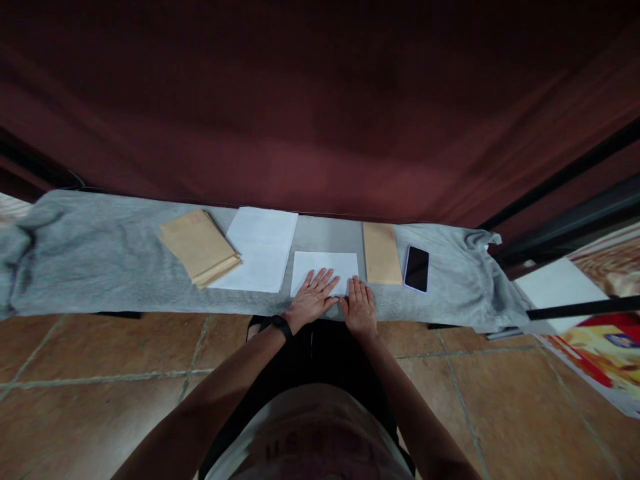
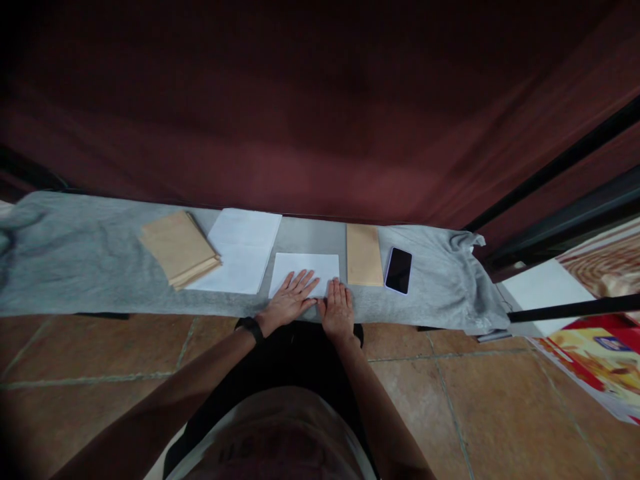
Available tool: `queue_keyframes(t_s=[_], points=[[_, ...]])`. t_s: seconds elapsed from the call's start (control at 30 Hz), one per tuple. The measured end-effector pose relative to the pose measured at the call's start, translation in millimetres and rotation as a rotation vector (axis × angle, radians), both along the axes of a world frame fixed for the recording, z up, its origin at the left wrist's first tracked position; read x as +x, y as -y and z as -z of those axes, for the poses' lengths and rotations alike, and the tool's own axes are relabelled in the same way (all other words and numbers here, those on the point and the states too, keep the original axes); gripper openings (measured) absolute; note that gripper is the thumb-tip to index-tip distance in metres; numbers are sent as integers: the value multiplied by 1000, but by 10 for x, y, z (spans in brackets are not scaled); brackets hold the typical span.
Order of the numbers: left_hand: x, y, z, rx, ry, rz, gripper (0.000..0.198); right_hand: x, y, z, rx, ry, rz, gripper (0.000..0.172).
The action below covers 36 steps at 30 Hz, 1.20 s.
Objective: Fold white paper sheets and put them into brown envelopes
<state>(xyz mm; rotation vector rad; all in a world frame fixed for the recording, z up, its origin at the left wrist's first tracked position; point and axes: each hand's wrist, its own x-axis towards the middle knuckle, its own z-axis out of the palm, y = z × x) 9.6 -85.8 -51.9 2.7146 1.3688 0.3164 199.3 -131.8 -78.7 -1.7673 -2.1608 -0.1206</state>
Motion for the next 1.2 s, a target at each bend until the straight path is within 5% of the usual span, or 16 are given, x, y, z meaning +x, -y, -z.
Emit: queue_keyframes(t_s=[0.33,0.57,0.73,1.2], points=[[-100,197,-122,-43,19,82,58,-21,-24,-118,-82,-21,35,58],[-105,186,-153,-57,-35,104,53,-278,-201,-197,-155,-58,-161,54],[-158,216,-113,-31,-31,123,54,-311,-267,-154,-151,-40,-142,54],[-357,328,52,37,26,-138,71,-67,-166,-74,-27,-7,26,63]])
